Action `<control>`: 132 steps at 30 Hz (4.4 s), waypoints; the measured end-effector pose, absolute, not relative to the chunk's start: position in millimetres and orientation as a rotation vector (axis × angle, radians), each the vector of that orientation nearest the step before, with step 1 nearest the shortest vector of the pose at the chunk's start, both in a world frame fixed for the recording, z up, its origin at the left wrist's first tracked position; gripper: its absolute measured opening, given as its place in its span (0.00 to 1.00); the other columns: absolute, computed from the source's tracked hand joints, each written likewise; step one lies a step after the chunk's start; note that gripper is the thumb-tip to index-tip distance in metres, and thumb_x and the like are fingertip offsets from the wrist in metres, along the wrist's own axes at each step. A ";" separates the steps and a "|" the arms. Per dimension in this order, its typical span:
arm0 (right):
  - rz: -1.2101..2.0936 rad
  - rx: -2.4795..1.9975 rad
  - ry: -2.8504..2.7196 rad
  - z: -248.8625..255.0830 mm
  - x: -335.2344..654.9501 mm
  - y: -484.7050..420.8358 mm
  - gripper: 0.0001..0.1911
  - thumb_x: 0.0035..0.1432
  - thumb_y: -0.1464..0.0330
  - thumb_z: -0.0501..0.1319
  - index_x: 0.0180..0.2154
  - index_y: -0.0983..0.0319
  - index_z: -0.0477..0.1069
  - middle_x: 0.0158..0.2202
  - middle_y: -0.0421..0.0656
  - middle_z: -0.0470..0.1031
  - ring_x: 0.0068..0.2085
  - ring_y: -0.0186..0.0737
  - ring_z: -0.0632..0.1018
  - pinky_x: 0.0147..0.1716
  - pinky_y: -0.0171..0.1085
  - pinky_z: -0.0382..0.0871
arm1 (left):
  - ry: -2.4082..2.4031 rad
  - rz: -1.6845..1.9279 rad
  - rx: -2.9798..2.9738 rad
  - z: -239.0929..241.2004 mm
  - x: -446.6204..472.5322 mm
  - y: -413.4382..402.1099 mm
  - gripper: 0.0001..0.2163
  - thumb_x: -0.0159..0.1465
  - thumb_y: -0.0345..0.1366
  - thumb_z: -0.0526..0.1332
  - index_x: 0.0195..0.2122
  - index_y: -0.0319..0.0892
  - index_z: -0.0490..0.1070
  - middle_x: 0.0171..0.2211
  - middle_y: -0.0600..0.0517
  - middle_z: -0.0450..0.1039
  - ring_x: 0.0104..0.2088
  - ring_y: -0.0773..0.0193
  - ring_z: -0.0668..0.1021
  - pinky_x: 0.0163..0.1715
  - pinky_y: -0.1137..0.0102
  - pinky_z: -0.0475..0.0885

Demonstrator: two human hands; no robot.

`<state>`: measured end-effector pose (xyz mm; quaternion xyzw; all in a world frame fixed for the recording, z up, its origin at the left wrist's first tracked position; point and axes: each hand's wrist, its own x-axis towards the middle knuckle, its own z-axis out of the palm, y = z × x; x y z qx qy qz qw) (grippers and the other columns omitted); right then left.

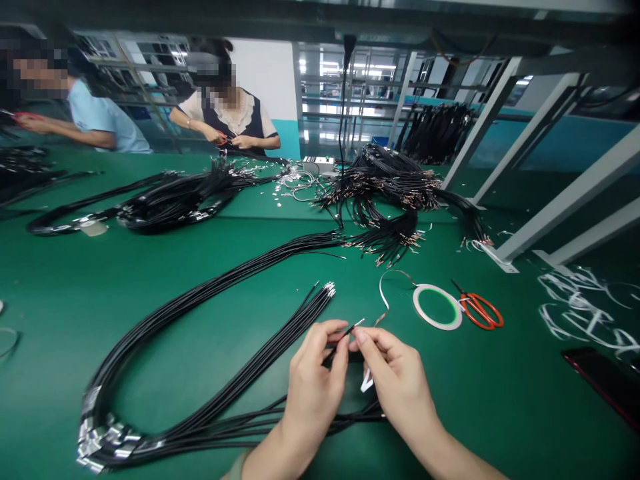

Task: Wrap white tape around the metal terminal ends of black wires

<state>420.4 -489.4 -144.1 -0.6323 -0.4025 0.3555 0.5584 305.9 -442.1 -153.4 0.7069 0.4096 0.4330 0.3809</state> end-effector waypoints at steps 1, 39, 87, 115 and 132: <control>0.840 -1.493 -0.946 -144.2 420.6 -489.5 0.14 0.60 0.60 0.56 0.38 0.61 0.76 0.26 0.41 0.76 0.23 0.35 0.71 0.20 0.32 0.62 | 1.043 1.106 1.815 -153.7 305.9 -442.3 0.08 0.63 0.32 0.57 0.43 0.44 0.68 0.38 0.50 0.73 0.37 0.63 0.77 0.33 0.71 0.77; 0.906 -1.433 -0.965 -143.4 424.5 -486.2 0.13 0.60 0.61 0.57 0.39 0.62 0.75 0.24 0.39 0.72 0.25 0.34 0.72 0.26 0.32 0.67 | 0.878 0.971 1.406 -153.4 306.6 -440.1 0.11 0.63 0.35 0.58 0.45 0.45 0.74 0.34 0.52 0.65 0.30 0.66 0.78 0.30 0.70 0.78; 0.921 -1.386 -0.855 -145.1 422.0 -486.8 0.11 0.59 0.62 0.59 0.30 0.63 0.69 0.20 0.37 0.70 0.23 0.33 0.73 0.25 0.30 0.67 | 0.953 1.037 1.640 -156.1 307.9 -443.6 0.12 0.62 0.32 0.58 0.47 0.46 0.73 0.35 0.50 0.69 0.31 0.65 0.77 0.30 0.72 0.76; 0.915 -1.374 -0.829 -145.5 422.0 -486.6 0.11 0.58 0.61 0.60 0.30 0.62 0.69 0.20 0.37 0.71 0.22 0.33 0.72 0.24 0.31 0.68 | 0.936 1.085 1.723 -156.0 308.3 -442.7 0.12 0.62 0.32 0.58 0.45 0.48 0.75 0.28 0.52 0.66 0.29 0.65 0.74 0.29 0.71 0.73; 0.886 -1.305 -0.901 -144.2 418.2 -483.2 0.10 0.60 0.62 0.58 0.34 0.62 0.69 0.28 0.43 0.77 0.28 0.38 0.78 0.29 0.35 0.70 | 0.928 0.876 1.061 -135.2 314.8 -428.1 0.11 0.53 0.37 0.67 0.34 0.35 0.75 0.22 0.52 0.75 0.22 0.69 0.76 0.24 0.76 0.73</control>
